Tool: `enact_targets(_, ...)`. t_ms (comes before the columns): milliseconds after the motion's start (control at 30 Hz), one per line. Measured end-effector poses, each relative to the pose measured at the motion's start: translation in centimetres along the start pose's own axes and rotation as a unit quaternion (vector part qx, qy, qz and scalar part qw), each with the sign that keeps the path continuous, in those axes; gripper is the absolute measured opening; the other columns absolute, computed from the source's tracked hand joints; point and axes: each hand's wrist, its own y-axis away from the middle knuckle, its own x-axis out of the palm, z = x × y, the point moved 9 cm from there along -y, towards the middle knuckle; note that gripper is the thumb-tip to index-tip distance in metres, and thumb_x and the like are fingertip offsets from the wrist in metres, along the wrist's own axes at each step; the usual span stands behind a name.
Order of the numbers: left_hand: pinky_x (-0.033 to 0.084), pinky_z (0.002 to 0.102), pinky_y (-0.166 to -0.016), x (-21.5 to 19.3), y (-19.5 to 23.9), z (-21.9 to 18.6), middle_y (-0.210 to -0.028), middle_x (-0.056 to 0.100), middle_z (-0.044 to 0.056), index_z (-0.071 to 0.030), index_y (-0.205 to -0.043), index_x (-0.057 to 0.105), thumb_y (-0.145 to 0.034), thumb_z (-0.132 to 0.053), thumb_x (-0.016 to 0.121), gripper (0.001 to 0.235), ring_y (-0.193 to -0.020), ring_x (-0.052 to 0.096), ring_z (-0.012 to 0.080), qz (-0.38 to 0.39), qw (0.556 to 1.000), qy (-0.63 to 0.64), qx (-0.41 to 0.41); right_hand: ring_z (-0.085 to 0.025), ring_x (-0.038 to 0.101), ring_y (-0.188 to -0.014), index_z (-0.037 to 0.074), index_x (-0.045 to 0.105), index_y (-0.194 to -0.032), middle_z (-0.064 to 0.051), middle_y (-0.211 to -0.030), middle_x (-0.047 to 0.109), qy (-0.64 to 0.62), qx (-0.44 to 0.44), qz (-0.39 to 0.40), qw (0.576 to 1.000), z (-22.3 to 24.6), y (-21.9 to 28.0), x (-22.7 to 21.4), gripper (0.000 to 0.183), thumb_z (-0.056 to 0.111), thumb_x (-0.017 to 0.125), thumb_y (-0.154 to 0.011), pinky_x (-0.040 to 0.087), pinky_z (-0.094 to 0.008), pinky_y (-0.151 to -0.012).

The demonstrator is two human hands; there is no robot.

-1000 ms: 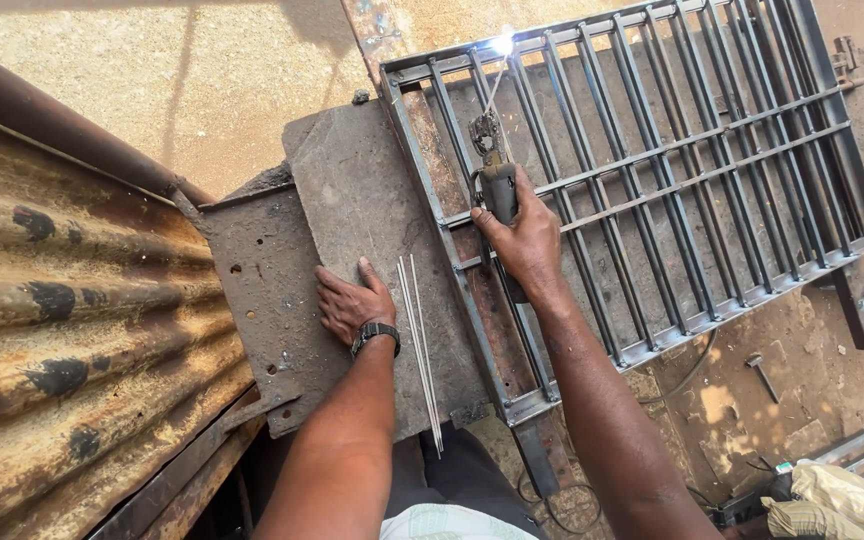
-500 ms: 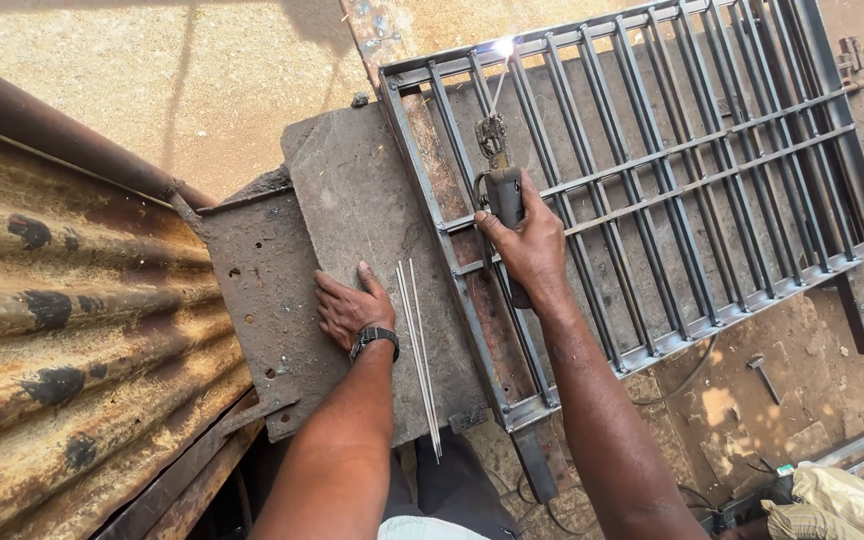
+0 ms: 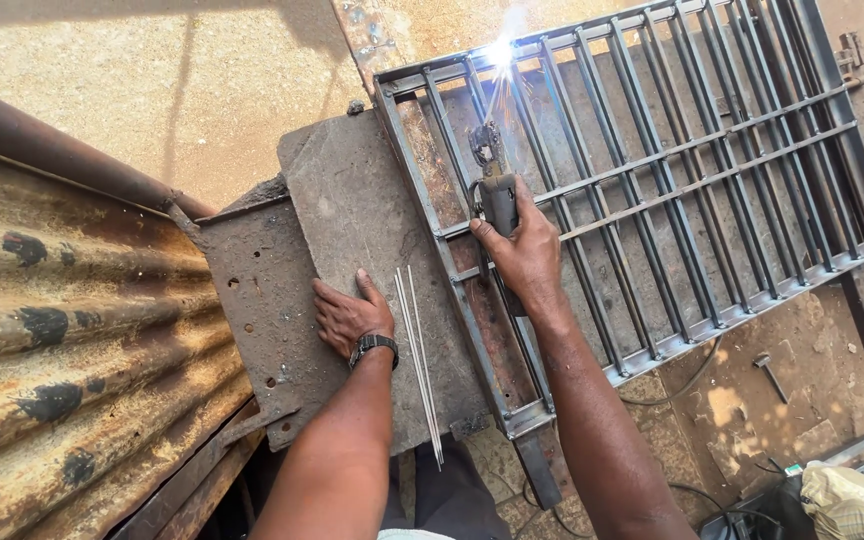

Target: Welding bars onto a metal frame.

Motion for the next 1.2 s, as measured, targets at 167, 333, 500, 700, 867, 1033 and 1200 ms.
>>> enact_targets(167,0.044,0.054,-0.103,0.0,0.0,0.0,-0.146,0.049,0.025,-0.006,-0.155,0.024,-0.101,-0.064,0.042,0.082,-0.128,0.054,0.0395,-0.012,1.0,0.002,0.003,-0.022,0.076,-0.086,0.0,0.046,-0.151,-0.022,-0.11,0.075,-0.004,-0.024,-0.011,1.0,0.3,0.1,-0.1,0.085,0.03,0.087,-0.083,0.061,-0.038,-0.075)
enact_targets(333,0.044,0.053,-0.102,-0.4,0.1,-0.1,-0.144,0.051,0.024,-0.005,-0.155,0.025,-0.1,-0.064,0.044,0.082,-0.128,0.055,0.039,-0.016,1.0,0.006,0.0,-0.023,0.075,-0.08,0.001,0.046,-0.151,-0.021,-0.108,0.075,0.001,0.016,0.002,1.0,0.5,0.0,-0.2,0.086,0.031,0.086,-0.081,0.06,-0.037,-0.072)
enact_targets(500,0.044,0.053,-0.102,-0.6,0.2,-0.2,-0.143,0.051,0.024,-0.005,-0.156,0.025,-0.1,-0.064,0.043,0.082,-0.126,0.055,0.0387,-0.006,1.0,0.008,-0.002,-0.02,0.076,-0.086,-0.002,0.045,-0.151,-0.022,-0.11,0.074,-0.03,-0.015,-0.013,0.999,-0.2,-0.1,-0.1,0.086,0.031,0.087,-0.082,0.061,-0.034,-0.072)
enact_targets(700,0.043,0.053,-0.101,0.5,-0.3,0.2,-0.144,0.048,0.025,-0.006,-0.155,0.022,-0.1,-0.063,0.04,0.082,-0.128,0.053,0.039,0.003,1.0,-0.001,0.004,-0.019,0.076,-0.084,0.002,0.044,-0.151,-0.02,-0.105,0.075,-0.058,0.044,0.007,0.997,-0.4,-0.4,-0.3,0.085,0.032,0.084,-0.082,0.065,-0.037,-0.068)
enact_targets(867,0.044,0.053,-0.104,0.1,-0.1,0.0,-0.146,0.049,0.025,-0.005,-0.155,0.025,-0.101,-0.064,0.041,0.081,-0.127,0.055,0.0395,-0.012,1.0,-0.001,0.012,-0.021,0.077,-0.096,0.0,0.052,-0.146,-0.02,-0.11,0.077,-0.054,0.059,0.017,0.997,-1.6,-1.0,0.0,0.076,0.033,0.084,-0.086,0.065,-0.039,-0.08)
enact_targets(1033,0.044,0.054,-0.101,-0.1,0.1,0.1,-0.144,0.051,0.023,-0.005,-0.155,0.028,-0.1,-0.064,0.045,0.082,-0.124,0.057,0.04,-0.032,0.999,0.013,0.006,-0.026,0.075,-0.104,-0.002,0.043,-0.151,-0.026,-0.124,0.069,-0.113,0.065,-0.002,0.991,2.4,0.9,0.4,0.085,0.032,0.085,-0.084,0.063,-0.041,-0.086)
enact_targets(1200,0.045,0.054,-0.099,-0.3,0.1,0.1,-0.142,0.054,0.023,-0.004,-0.153,0.031,-0.099,-0.064,0.047,0.082,-0.121,0.058,0.04,-0.048,0.999,0.019,0.005,-0.026,0.075,-0.103,-0.001,0.042,-0.151,-0.026,-0.127,0.068,-0.084,0.035,0.02,0.996,4.8,1.8,2.5,0.087,0.029,0.084,-0.081,0.063,-0.039,-0.085)
